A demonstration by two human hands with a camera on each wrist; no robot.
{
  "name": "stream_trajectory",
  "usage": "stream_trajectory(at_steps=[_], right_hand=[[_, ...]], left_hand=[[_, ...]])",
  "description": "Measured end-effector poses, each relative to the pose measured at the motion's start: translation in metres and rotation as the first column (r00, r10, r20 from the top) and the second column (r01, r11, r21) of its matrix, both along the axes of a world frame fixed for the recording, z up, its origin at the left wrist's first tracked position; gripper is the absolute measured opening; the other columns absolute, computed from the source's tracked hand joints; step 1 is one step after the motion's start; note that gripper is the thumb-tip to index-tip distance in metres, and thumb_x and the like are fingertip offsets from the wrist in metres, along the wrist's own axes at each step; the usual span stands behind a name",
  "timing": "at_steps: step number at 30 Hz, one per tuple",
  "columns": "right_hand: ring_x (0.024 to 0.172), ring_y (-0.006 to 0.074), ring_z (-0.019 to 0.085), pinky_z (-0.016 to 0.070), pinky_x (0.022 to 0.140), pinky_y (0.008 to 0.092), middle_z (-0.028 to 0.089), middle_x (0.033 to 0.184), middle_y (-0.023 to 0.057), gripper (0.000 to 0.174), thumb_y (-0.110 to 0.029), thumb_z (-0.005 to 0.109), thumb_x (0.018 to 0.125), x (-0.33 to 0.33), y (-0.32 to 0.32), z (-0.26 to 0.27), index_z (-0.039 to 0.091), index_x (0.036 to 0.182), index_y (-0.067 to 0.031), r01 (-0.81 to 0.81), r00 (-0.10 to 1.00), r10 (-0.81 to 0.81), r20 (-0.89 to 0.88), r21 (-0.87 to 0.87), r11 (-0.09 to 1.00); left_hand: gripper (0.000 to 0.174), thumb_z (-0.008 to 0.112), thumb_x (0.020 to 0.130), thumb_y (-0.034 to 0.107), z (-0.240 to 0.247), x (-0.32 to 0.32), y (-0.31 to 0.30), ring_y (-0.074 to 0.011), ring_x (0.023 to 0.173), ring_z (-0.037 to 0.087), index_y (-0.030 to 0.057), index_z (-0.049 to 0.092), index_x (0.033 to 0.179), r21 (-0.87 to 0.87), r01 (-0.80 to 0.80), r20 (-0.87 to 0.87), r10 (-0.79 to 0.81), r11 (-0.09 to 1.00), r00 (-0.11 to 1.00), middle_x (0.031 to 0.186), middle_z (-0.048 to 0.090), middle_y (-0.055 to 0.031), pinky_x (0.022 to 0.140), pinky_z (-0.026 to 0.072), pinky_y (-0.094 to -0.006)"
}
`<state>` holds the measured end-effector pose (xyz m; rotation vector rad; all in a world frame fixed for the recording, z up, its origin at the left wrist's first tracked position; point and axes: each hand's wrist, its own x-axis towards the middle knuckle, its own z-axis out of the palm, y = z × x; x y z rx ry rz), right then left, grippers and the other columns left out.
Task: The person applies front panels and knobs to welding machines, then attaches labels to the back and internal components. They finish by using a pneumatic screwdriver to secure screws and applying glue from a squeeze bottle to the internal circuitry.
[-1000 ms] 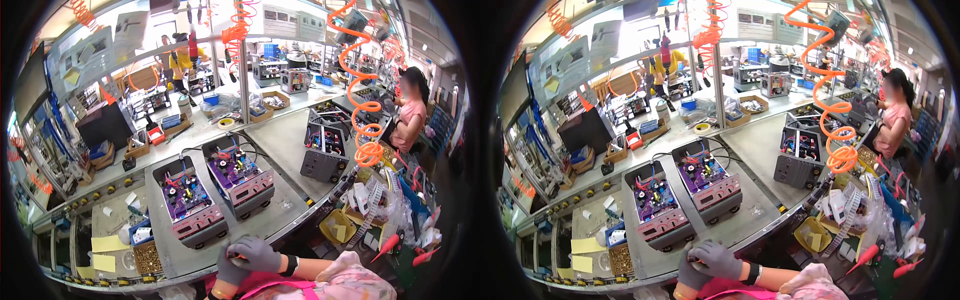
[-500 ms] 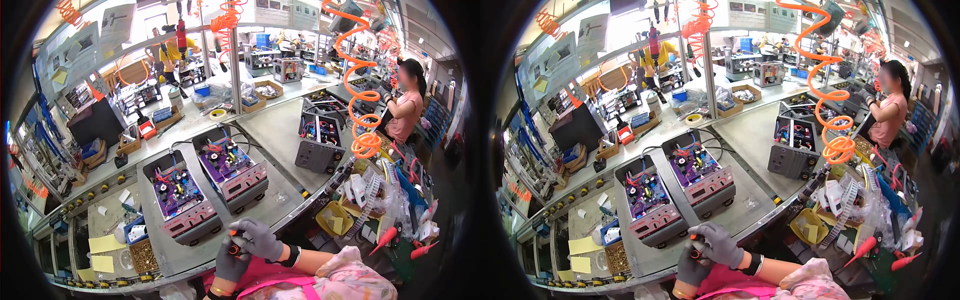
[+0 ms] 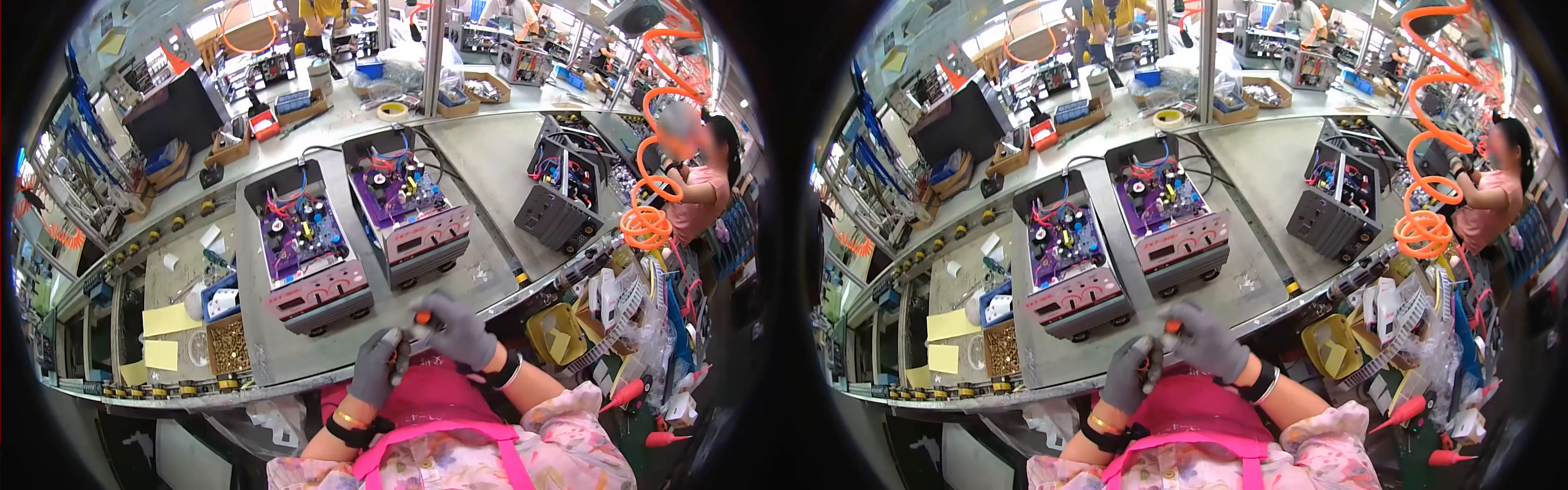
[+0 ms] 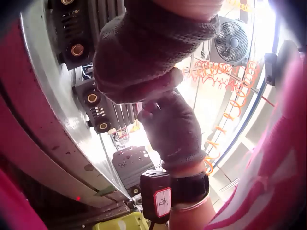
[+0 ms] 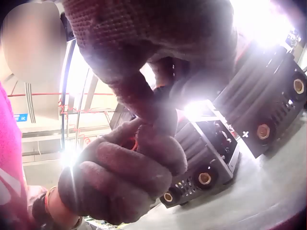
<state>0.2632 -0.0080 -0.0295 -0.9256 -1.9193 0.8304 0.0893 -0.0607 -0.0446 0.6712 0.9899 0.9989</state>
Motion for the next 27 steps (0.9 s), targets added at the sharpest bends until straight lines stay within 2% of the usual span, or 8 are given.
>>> stream_trajectory(at_steps=[3, 4, 7, 12, 15, 22, 25, 27], right_hand=[[0.08, 0.0221, 0.061, 0.0499, 0.069, 0.0318, 0.059, 0.09, 0.0107, 0.03, -0.003, 0.073, 0.072, 0.027, 0.032, 0.015, 0.063, 0.1, -0.0038, 0.223, 0.974, -0.227, 0.012, 0.143, 0.964], [0.08, 0.0197, 0.061, 0.05, 0.069, 0.0312, 0.059, 0.09, 0.0096, 0.03, -0.001, 0.074, 0.071, 0.034, 0.046, 0.013, 0.064, 0.099, -0.0035, 0.312, 0.947, -0.322, -0.002, 0.252, 0.916], [0.077, 0.0172, 0.061, 0.0503, 0.067, 0.0299, 0.059, 0.088, 0.0075, 0.032, 0.001, 0.074, 0.07, 0.048, 0.073, 0.014, 0.064, 0.1, -0.0036, 0.42, 0.907, -0.408, -0.103, 0.304, 0.855], [0.075, 0.0171, 0.06, 0.0504, 0.065, 0.029, 0.057, 0.091, 0.0079, 0.033, 0.003, 0.073, 0.07, 0.047, 0.092, 0.012, 0.064, 0.1, -0.0048, 0.323, 0.939, -0.344, -0.012, 0.374, 0.869], [0.075, 0.0172, 0.059, 0.05, 0.064, 0.0286, 0.055, 0.092, 0.0079, 0.032, 0.003, 0.072, 0.071, 0.043, 0.094, 0.012, 0.064, 0.101, -0.0056, 0.31, 0.941, -0.339, 0.0, 0.409, 0.858], [0.075, 0.0173, 0.058, 0.0498, 0.065, 0.0284, 0.054, 0.093, 0.0077, 0.03, 0.003, 0.07, 0.072, 0.041, 0.088, 0.016, 0.063, 0.099, -0.0056, 0.311, 0.941, -0.34, 0.009, 0.378, 0.872], [0.076, 0.0185, 0.059, 0.0504, 0.067, 0.0284, 0.056, 0.096, 0.0083, 0.029, 0.004, 0.069, 0.072, 0.044, 0.092, 0.012, 0.063, 0.1, -0.0052, 0.272, 0.954, -0.297, -0.026, 0.487, 0.83], [0.077, 0.0199, 0.06, 0.0508, 0.068, 0.0287, 0.057, 0.097, 0.0089, 0.03, 0.004, 0.068, 0.073, 0.044, 0.088, 0.012, 0.064, 0.1, -0.0051, 0.278, 0.959, -0.279, -0.056, 0.396, 0.875]], left_hand=[[0.03, 0.049, 0.093, 0.018, -0.02, -0.004, 0.013, -0.0097, 0.043, 0.043, -0.0026, 0.058, 0.112, -0.067, -0.054, 0.14, 0.063, 0.996, 0.988, 0.063, 0.049, -0.0031, 0.034, 0.0298, -0.0228], [0.029, 0.049, 0.092, 0.017, -0.022, -0.003, 0.015, -0.0098, 0.043, 0.043, -0.0023, 0.057, 0.113, -0.068, -0.069, 0.132, 0.077, 0.995, 0.988, 0.064, 0.049, -0.0031, 0.034, 0.0304, -0.0229], [0.03, 0.049, 0.092, 0.014, -0.027, 0.002, 0.021, -0.01, 0.043, 0.043, -0.0013, 0.056, 0.117, -0.047, -0.09, 0.102, 0.095, 0.995, 0.99, 0.065, 0.049, -0.0031, 0.033, 0.032, -0.0231], [0.042, 0.048, 0.091, 0.016, -0.03, 0.013, 0.032, -0.0106, 0.046, 0.044, -0.0007, 0.045, 0.129, 0.005, -0.1, -0.035, 0.1, 0.995, 0.994, 0.068, 0.048, -0.0039, 0.033, 0.0322, -0.0227], [0.046, 0.049, 0.091, 0.016, -0.031, 0.017, 0.036, -0.0102, 0.048, 0.046, 0.0046, 0.04, 0.135, 0.008, -0.115, -0.07, 0.115, 0.993, 0.991, 0.072, 0.05, -0.0041, 0.033, 0.0335, -0.0221], [0.043, 0.053, 0.091, 0.017, -0.033, 0.021, 0.045, -0.0091, 0.045, 0.048, 0.0099, 0.043, 0.132, -0.052, -0.119, -0.064, 0.115, 0.992, 0.991, 0.074, 0.051, -0.0038, 0.034, 0.0386, -0.0228], [0.042, 0.053, 0.091, 0.018, -0.04, 0.021, 0.048, -0.0091, 0.045, 0.048, 0.0097, 0.044, 0.131, -0.063, -0.127, -0.069, 0.123, 0.99, 0.99, 0.074, 0.052, -0.004, 0.034, 0.0392, -0.023], [0.04, 0.053, 0.092, 0.019, -0.05, 0.019, 0.049, -0.0092, 0.045, 0.049, 0.0097, 0.045, 0.13, -0.081, -0.126, -0.083, 0.12, 0.989, 0.989, 0.075, 0.053, -0.0043, 0.034, 0.0392, -0.0229]])
